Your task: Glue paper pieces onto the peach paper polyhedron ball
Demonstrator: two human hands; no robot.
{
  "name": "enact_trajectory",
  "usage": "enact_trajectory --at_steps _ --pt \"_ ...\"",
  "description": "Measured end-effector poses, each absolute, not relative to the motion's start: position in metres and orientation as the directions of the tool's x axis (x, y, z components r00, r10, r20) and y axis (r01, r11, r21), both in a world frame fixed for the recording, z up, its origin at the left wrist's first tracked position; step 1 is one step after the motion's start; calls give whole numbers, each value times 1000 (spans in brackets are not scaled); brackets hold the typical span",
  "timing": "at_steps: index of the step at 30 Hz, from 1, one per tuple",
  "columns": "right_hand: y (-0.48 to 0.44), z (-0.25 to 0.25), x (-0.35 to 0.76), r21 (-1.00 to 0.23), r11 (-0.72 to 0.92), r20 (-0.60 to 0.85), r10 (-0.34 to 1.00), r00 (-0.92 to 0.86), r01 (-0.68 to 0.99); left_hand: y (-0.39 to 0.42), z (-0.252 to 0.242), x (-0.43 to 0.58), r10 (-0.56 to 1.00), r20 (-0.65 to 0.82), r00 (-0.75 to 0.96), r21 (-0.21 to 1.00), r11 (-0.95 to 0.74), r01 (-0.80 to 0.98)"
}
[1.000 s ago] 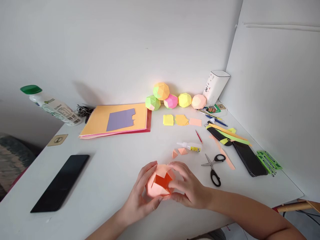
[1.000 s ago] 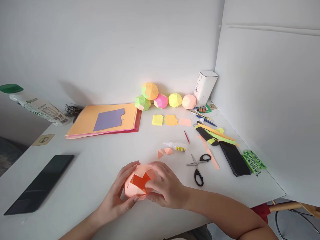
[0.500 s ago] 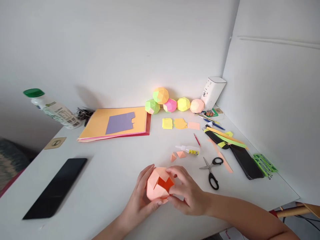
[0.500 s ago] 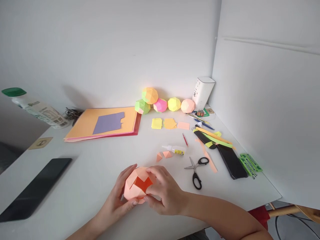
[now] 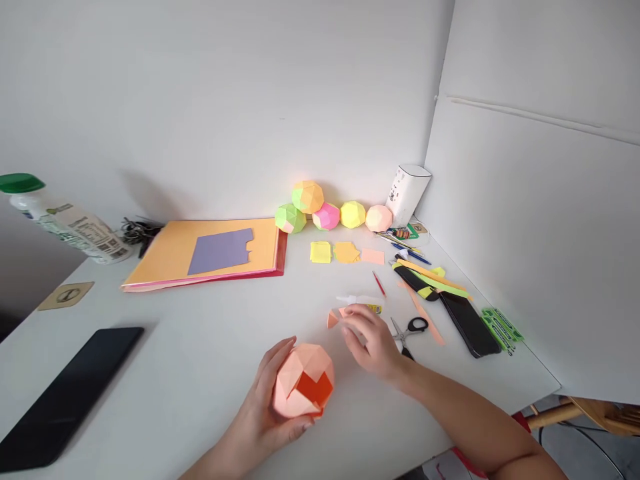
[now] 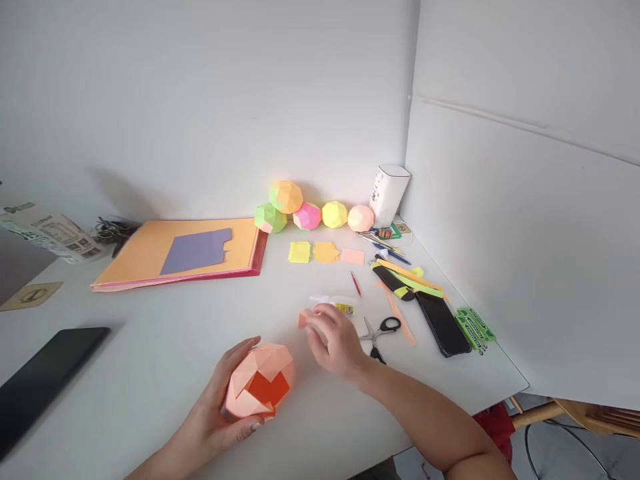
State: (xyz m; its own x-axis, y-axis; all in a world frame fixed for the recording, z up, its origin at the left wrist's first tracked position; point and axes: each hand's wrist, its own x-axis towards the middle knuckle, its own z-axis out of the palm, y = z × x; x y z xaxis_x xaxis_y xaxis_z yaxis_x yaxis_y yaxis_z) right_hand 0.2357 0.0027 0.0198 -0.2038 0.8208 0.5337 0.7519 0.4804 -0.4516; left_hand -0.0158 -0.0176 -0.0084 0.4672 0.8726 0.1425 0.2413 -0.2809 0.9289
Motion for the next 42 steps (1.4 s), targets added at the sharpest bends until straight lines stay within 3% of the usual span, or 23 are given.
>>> enact_trajectory --at_steps 8,15,21,24,26,29,32,36,42 --pt "21 3 242 -375 273 363 923 -131 886 -12 0 -15 794 244 556 894 -407 189" --pt "24 1 242 -485 247 329 940 -87 839 -13 7 -15 747 303 591 852 -491 184" --pt "23 14 243 -630 365 410 906 -106 686 -17 8 -13 725 315 612 832 -521 190" --pt "11 34 246 -753 411 382 909 -167 514 -17 8 -13 709 333 621 824 -539 174" --pt "1 46 248 -915 330 266 925 -270 230 -17 8 -13 700 343 627 816 -552 171" --pt "-10 58 250 -989 147 127 879 -460 9 -16 8 -14 689 351 634 803 -570 175" --pt "-14 61 248 -997 74 81 843 -532 -34 -15 8 -14 689 359 630 788 -585 190" --pt "-15 61 240 -994 72 104 864 -492 -83 -15 6 -13 688 365 627 791 -585 181" --pt "-17 65 233 -1000 28 24 892 -451 3 -17 8 -12 692 363 624 794 -580 181"
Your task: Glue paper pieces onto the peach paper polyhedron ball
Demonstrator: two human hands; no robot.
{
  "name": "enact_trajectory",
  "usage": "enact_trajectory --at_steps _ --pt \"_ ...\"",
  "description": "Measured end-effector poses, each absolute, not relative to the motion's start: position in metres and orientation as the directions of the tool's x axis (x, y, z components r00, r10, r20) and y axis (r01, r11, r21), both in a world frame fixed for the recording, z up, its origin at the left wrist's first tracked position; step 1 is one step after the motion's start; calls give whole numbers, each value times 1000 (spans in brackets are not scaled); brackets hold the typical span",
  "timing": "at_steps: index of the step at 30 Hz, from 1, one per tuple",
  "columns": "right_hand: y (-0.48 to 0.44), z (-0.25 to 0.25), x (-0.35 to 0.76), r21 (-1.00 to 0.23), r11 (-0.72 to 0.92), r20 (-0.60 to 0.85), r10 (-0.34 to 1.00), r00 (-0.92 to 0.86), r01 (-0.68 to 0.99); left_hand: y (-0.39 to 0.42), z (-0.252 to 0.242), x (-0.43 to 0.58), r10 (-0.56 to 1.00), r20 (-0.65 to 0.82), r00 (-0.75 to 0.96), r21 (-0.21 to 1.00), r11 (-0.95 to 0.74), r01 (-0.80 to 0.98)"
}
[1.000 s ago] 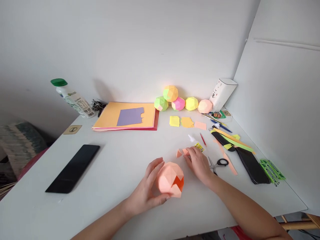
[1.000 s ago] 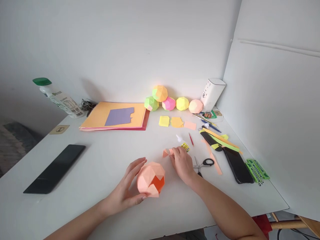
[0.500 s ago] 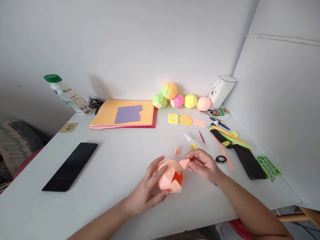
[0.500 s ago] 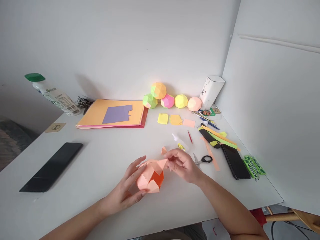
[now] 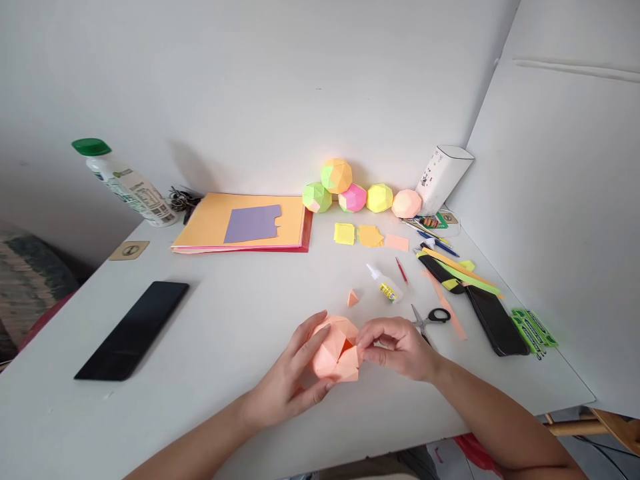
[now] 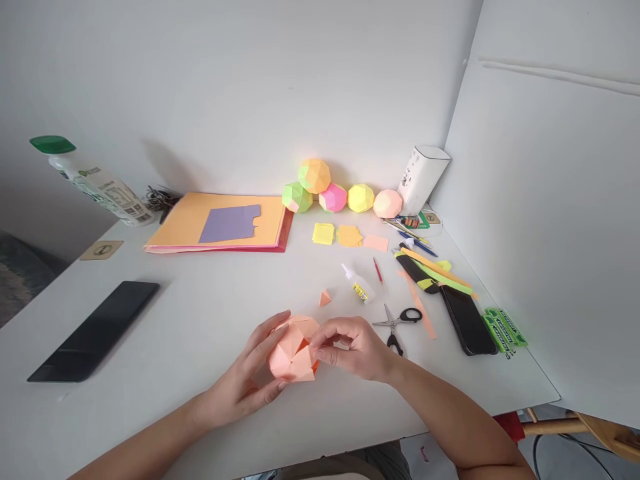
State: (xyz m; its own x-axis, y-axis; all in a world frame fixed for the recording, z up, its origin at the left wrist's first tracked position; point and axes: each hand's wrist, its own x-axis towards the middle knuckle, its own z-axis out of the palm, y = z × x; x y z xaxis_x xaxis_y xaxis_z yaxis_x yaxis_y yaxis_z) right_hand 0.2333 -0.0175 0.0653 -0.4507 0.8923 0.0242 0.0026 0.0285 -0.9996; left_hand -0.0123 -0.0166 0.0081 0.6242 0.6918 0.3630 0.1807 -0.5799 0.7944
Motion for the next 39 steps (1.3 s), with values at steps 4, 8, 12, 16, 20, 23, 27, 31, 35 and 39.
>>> enact_trajectory --at_steps 4,8,12,16,20,23,27,31,35,39 --pt "-17 62 234 -999 -9 -30 895 -446 49 -17 8 -12 687 374 624 792 -587 171" --pt "-17 56 233 -995 -105 -93 884 -459 1 -17 7 -14 693 356 627 802 -571 176" --pt "-17 55 231 -990 -129 -92 887 -452 -52 -17 8 -14 696 349 627 794 -575 197" --pt "-18 54 230 -993 -102 -63 895 -442 -65 -17 8 -14 690 353 632 782 -589 206" --pt "-18 54 229 -994 -90 -55 899 -435 -61 -17 6 -15 697 343 630 793 -574 203" --pt "-18 54 229 -991 -116 -73 895 -439 -71 -18 5 -16 694 339 635 791 -576 208" --pt "-16 54 230 -972 -193 -119 897 -425 -135 -17 5 -15 693 344 633 780 -586 218" --pt "-12 52 232 -943 -165 -63 941 -331 -289 -16 5 -15 724 325 608 788 -563 249" --pt "-9 51 232 -935 -96 -10 969 -246 -341 -15 3 -19 765 270 585 851 -473 226" --pt "-9 51 232 -942 -110 -36 973 -229 -317 -11 -1 -21 792 216 571 928 -348 132"
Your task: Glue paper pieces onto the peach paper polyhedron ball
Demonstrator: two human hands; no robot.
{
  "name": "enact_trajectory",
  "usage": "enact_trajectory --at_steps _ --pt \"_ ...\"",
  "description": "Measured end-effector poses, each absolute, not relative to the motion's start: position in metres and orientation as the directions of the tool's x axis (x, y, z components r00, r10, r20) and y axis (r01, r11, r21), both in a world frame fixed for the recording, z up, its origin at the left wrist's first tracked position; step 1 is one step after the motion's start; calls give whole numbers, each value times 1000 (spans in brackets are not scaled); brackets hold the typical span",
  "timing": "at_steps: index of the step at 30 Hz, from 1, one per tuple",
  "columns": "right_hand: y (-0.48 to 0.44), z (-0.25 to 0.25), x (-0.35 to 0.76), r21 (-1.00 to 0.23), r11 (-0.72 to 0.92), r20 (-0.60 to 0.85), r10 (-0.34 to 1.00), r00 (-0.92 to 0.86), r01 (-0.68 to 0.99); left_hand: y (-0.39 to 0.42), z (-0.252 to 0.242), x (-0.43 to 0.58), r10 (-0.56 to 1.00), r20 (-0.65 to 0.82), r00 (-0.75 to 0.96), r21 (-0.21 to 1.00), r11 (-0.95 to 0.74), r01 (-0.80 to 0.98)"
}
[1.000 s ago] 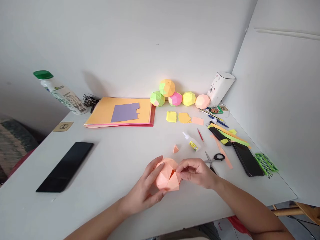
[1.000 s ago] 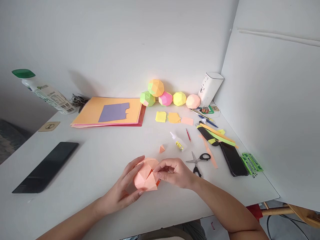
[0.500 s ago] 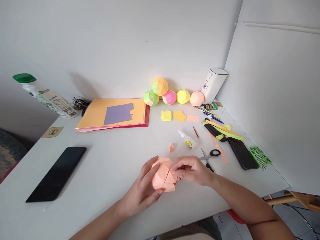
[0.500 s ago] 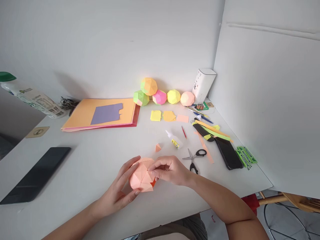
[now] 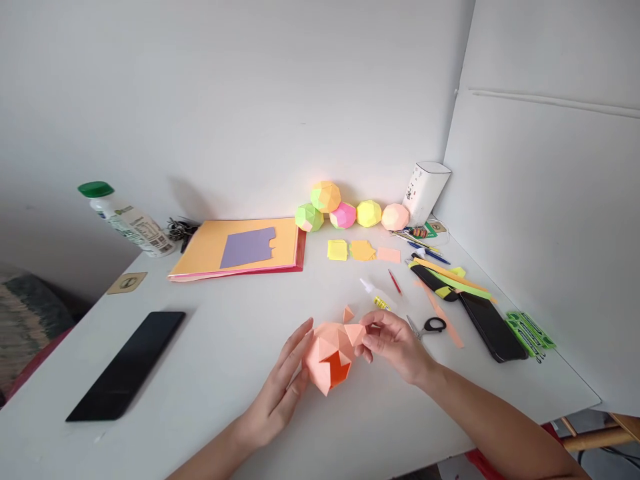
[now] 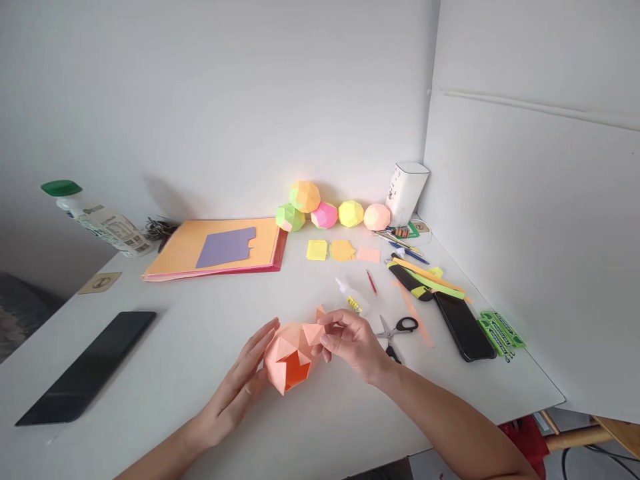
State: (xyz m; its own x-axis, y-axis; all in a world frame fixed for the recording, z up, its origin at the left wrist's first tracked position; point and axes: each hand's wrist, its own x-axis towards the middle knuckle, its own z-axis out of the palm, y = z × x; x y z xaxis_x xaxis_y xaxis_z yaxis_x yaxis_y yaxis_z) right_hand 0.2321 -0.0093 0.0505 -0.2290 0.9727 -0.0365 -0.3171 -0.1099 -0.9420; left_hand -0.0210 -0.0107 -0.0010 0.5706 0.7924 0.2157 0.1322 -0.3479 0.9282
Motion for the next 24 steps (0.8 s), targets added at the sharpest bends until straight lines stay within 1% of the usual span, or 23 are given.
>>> enact_trajectory --at_steps 3,4,6,7,8,9,10,11,12,14,16,19,21,24 --pt "-12 53 232 -957 -105 -39 970 -241 -269 -7 -3 -21 826 219 520 949 -303 81" --pt "-14 54 232 -963 -92 -29 970 -241 -255 -7 -2 -21 848 228 478 944 -313 104" --pt "-19 55 231 -972 -36 18 973 -230 -231 -9 4 -22 901 263 345 914 -348 211" --pt "-23 55 229 -977 8 58 971 -231 -213 -12 9 -23 911 310 274 888 -380 258" --pt "-27 55 227 -979 72 118 964 -238 -192 -16 14 -23 900 376 218 859 -427 282" --pt "-32 55 224 -974 156 195 948 -251 -167 -21 19 -23 861 463 213 821 -507 262" --pt "-37 56 219 -957 253 282 921 -268 -140 -27 25 -22 804 535 258 784 -587 202" --pt "-42 56 215 -927 356 375 883 -284 -116 -33 29 -20 754 574 319 762 -634 129" --pt "-46 56 210 -887 452 458 838 -295 -94 -39 33 -18 721 581 378 762 -645 60" --pt "-53 57 200 -800 599 582 755 -301 -45 -49 37 -14 709 544 450 801 -598 -27" --pt "-57 57 192 -736 677 645 701 -303 0 -56 37 -10 743 484 462 853 -518 -62" --pt "-60 56 187 -687 726 681 657 -325 29 -60 35 -8 804 387 451 916 -390 -90" --pt "-59 55 188 -662 748 692 631 -350 41 -60 35 -8 815 335 472 940 -324 -109" --pt "-51 57 198 -623 782 693 547 -469 -7 -60 36 -8 807 292 514 956 -258 -138"
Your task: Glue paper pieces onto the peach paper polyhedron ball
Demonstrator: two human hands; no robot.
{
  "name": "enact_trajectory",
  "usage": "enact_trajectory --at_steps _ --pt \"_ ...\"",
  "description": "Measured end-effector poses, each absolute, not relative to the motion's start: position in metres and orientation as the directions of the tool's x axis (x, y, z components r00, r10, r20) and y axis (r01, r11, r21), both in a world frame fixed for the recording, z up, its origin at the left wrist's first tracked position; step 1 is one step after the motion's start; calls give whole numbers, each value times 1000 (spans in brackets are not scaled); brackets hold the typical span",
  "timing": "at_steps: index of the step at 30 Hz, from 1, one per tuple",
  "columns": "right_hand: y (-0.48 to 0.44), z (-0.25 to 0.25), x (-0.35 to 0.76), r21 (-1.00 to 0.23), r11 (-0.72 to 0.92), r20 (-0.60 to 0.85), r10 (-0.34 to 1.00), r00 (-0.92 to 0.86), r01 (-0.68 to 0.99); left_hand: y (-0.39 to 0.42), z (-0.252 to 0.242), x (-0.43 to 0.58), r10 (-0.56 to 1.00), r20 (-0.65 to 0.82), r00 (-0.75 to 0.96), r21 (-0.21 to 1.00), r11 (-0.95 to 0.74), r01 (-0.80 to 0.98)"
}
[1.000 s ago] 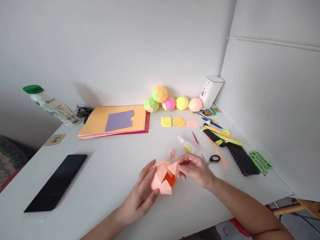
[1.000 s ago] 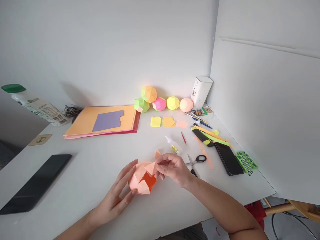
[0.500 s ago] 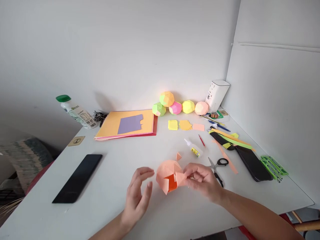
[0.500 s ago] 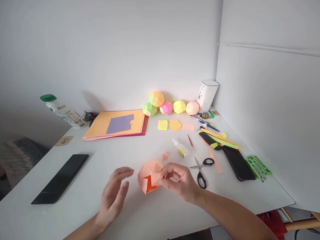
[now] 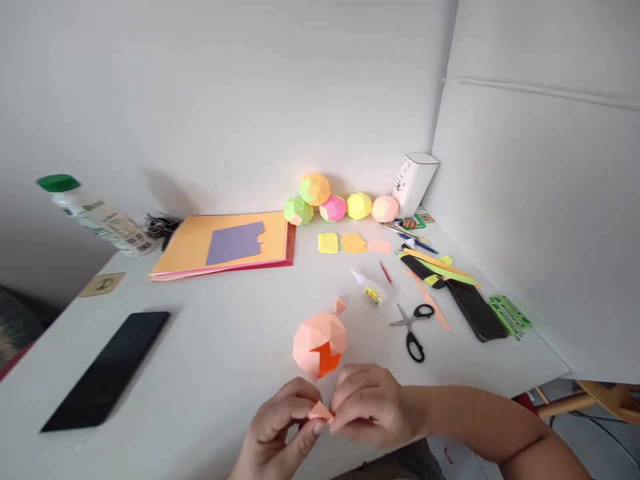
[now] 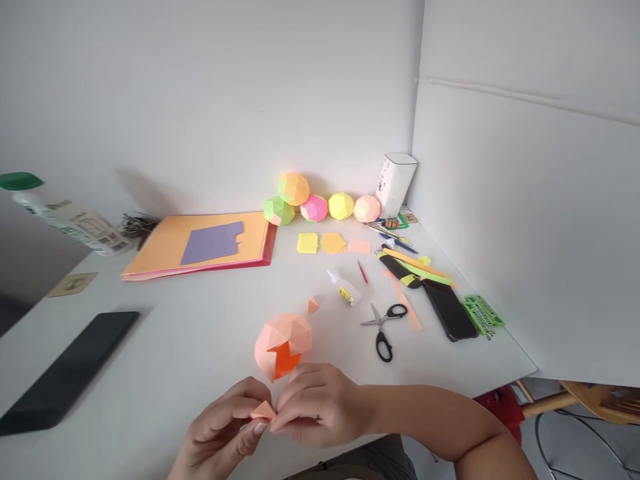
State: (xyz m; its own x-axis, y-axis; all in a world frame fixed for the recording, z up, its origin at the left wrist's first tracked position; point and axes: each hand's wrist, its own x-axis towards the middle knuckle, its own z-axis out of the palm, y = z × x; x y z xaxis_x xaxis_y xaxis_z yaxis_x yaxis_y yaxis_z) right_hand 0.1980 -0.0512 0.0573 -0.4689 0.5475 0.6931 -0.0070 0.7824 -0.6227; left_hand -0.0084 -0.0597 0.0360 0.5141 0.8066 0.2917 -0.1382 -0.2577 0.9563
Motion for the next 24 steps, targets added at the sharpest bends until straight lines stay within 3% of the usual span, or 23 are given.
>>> enact_trajectory --at_steps 2,3,5,6,10,14,19,21,24 --pt "-38 61 214 -620 784 659 505 -558 -22 -60 35 -9 792 263 552 965 -220 -145" --pt "-30 62 225 -643 762 604 564 -564 73 -60 34 -8 775 255 578 967 -206 -151" --pt "-10 61 248 -652 573 466 820 -334 496 -60 32 -8 752 233 616 971 -150 -184" --pt "0 58 258 -589 411 428 889 -163 695 -60 31 -8 743 211 635 974 -102 -204" --pt "32 30 282 -513 263 420 907 -29 817 -60 30 -8 711 90 698 957 133 -258" --pt "41 17 281 -511 277 454 891 -19 814 -58 34 -6 704 38 709 925 244 -292" --pt "22 54 282 -576 368 564 825 29 730 -55 40 -2 676 -5 737 887 343 -309" --pt "8 73 280 -757 467 555 829 72 457 -54 41 -1 662 -36 749 867 393 -305" --pt "-15 93 270 -852 507 498 862 -98 129 -53 43 0 663 -72 745 843 440 -310"
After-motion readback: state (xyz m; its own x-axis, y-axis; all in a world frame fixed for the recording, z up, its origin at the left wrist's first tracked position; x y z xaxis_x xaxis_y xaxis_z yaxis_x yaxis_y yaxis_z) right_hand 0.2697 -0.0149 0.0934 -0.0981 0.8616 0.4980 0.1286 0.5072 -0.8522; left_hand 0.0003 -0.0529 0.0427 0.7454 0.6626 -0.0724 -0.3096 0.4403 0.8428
